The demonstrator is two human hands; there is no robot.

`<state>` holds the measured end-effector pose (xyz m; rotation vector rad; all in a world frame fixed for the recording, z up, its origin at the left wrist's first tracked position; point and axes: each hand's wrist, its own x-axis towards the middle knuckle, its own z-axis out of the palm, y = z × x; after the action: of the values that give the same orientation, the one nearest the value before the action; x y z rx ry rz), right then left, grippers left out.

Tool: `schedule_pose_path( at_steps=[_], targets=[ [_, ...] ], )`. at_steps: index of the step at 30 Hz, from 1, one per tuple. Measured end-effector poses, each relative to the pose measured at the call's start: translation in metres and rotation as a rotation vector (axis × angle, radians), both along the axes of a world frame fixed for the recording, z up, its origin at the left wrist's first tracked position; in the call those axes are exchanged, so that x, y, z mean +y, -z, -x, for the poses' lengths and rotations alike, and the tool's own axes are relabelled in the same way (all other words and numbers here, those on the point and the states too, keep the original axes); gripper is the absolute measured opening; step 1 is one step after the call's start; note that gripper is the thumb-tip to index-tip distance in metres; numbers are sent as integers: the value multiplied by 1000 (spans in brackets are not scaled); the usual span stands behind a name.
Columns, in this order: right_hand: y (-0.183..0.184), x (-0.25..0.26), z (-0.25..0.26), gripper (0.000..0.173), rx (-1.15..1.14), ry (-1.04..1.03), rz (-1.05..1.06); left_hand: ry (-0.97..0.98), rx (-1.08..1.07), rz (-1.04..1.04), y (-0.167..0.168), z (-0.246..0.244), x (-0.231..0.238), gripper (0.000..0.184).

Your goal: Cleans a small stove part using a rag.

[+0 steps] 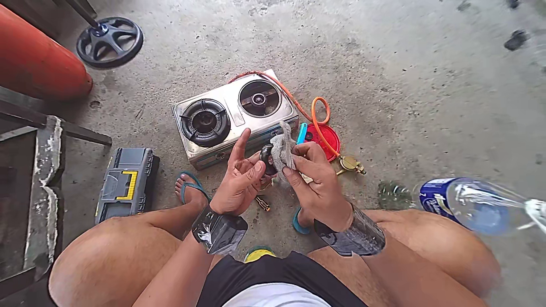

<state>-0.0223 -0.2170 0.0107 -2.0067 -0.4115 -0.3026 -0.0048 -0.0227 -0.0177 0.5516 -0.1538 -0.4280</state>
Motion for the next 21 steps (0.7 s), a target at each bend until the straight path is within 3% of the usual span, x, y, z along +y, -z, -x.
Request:
schedule_pose_path(
  at_steps=[8,11,15,18,21],
  targets=[
    [6,4,0,23,129,-129,-63,-16,24,-81,4,2,5,84],
    [2,-6,-5,28,100,-202,126,-14,33,-135,3,5,4,88],
    [-3,-14,-10,28,-202,-94,571,-14,93,-179,4,7,-2,89],
    [-3,-16,-8,27,-289,-8,622,26,121,-109,6,2,0,84],
    [1,-14,-5,28,-238,-2,555,59,138,-71,5,-2,4,81]
  ],
)
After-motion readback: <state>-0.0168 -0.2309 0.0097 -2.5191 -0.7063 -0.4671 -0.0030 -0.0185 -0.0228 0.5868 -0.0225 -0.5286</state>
